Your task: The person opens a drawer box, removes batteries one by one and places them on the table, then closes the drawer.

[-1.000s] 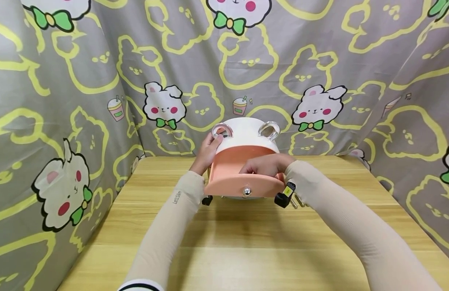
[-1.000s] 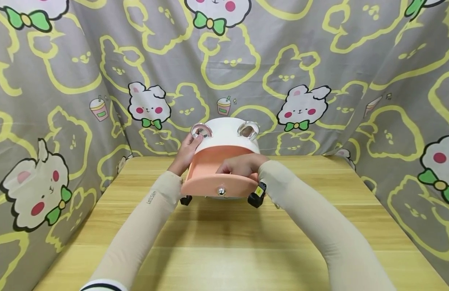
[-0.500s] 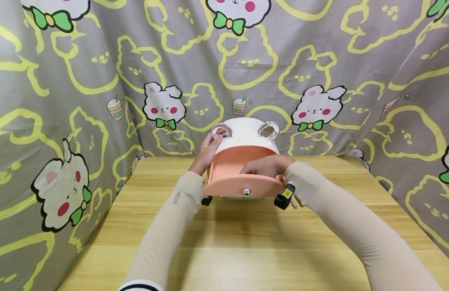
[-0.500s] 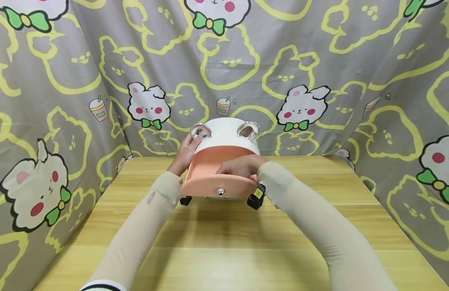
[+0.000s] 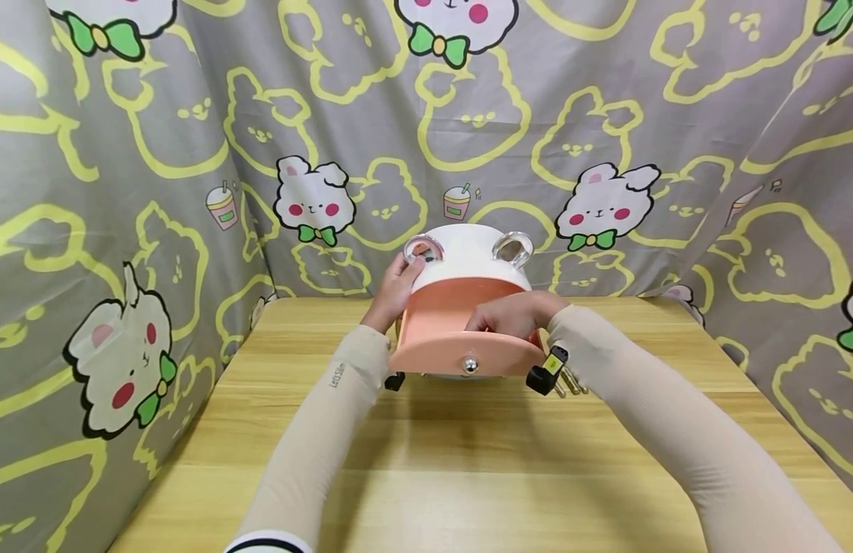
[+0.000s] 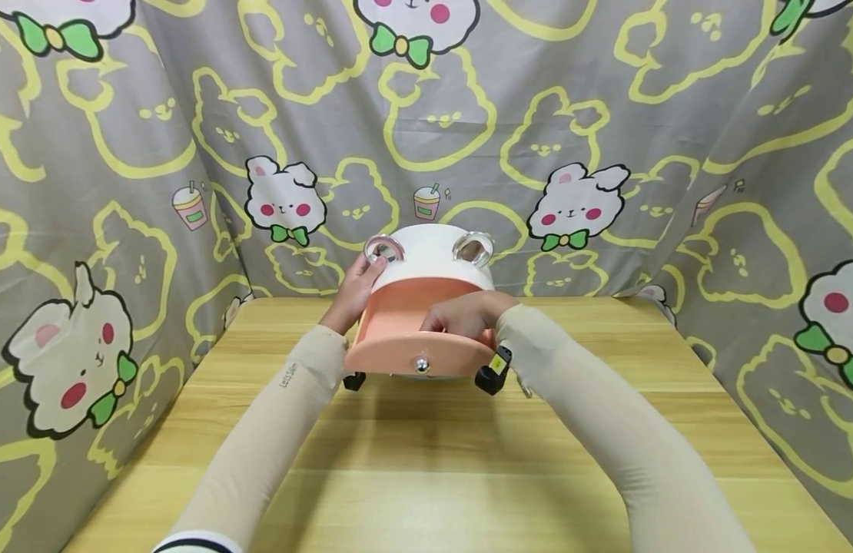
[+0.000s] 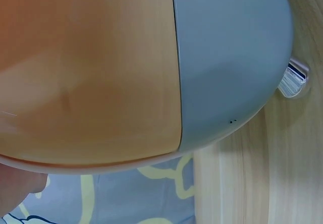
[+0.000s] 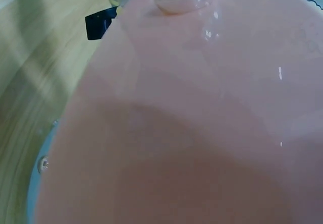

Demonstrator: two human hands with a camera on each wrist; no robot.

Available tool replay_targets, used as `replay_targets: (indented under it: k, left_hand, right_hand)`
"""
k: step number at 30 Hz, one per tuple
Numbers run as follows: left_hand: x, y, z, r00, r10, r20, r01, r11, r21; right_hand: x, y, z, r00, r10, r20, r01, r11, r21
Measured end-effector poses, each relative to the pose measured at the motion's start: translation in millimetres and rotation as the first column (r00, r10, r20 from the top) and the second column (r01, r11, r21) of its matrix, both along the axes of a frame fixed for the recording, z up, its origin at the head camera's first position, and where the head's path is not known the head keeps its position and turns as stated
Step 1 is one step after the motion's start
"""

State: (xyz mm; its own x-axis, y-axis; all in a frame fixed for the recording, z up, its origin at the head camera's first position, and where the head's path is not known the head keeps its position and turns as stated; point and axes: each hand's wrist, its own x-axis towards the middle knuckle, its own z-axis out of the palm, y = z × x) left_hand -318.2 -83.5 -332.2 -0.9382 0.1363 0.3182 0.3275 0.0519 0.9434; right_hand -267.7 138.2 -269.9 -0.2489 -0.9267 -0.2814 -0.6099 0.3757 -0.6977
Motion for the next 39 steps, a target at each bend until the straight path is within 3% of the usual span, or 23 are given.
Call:
replay_targets:
  k: [8, 15, 25, 32, 39]
  left_hand:
    - [-2.2, -2, -1.7, 1.000, -0.007, -0.003, 0.007, 1.000, 0.007]
    - [-2.6, -2, -2.5, 1.000, 0.001, 0.002, -0.001, 1.000, 0.005]
    - [-4.0, -2, -3.1, 1.000, 0.000, -0.003, 0.000, 1.000, -0.008]
    - [-4.8, -1, -3.0, 1.000, 0.013, -0.016, -0.013, 1.000, -0.013]
    - [-4.4, 0, -1.6, 1.000, 0.000, -0.001, 0.000, 1.000, -0.004]
  right_hand:
    - [0.8, -2, -0.7, 0.998, -0.010, -0.059, 0.010, 1.000, 0.003]
    - [1.0, 0, -1.6, 0.983, -0.090, -0.160, 0.098, 0.994, 0.038]
    - [-0.3, 2, -8.3, 0.922, -0.279, -0.268, 0.282, 0.959, -0.031]
    - [0.2, 0, -9.3, 0.875, -0.309, -0.373, 0.284, 0.951, -0.121]
    - [1.6, 2, -8.9, 0.865, -0.327, -0.380, 0.313, 0.944, -0.101]
